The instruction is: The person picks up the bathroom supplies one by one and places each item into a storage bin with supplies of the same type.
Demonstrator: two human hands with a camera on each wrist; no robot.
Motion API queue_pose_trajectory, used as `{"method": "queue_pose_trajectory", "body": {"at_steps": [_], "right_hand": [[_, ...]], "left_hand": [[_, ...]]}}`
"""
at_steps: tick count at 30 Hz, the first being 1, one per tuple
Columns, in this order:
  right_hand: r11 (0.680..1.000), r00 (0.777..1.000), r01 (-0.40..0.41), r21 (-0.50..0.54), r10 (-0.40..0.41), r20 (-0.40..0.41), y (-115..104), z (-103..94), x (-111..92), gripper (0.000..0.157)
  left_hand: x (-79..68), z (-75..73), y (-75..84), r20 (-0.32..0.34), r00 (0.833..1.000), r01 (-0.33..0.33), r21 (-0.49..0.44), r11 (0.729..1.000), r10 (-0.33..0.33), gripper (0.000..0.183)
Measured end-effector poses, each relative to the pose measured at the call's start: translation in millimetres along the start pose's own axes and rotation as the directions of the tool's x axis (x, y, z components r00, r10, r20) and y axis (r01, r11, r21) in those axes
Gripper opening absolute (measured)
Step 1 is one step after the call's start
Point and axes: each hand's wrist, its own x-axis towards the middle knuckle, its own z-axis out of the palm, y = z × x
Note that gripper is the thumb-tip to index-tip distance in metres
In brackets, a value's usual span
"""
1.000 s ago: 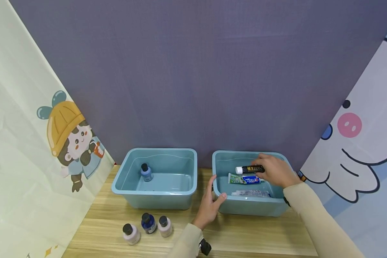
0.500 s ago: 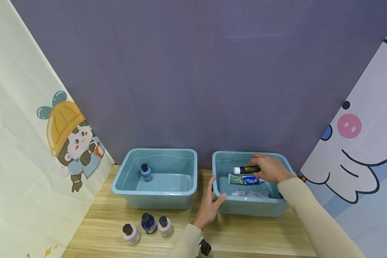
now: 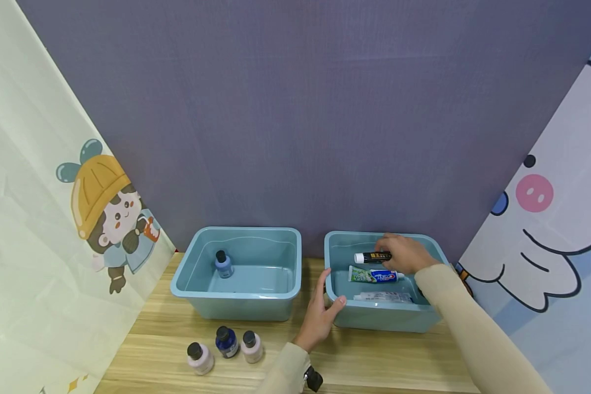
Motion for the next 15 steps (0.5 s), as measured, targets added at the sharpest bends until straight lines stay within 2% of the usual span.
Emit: {"method": "queue_pose_trajectory", "body": {"at_steps": [8, 15], "right_hand": [[0.999, 0.998, -0.049, 0.011, 0.048, 0.044, 7, 8.1, 8, 0.032], [0.998, 0.995, -0.059, 0.023, 0.057, 0.083, 7, 10.9, 15, 0.030]], "left_hand": [[-1.0, -0.5, 0.7, -0.004, 1.000, -0.003, 0.013, 1.000, 0.003, 0.072], [-0.9, -1.5, 2.5, -0.008, 1.000, 0.001, 0.019, 1.000, -0.001, 0.072]]}}
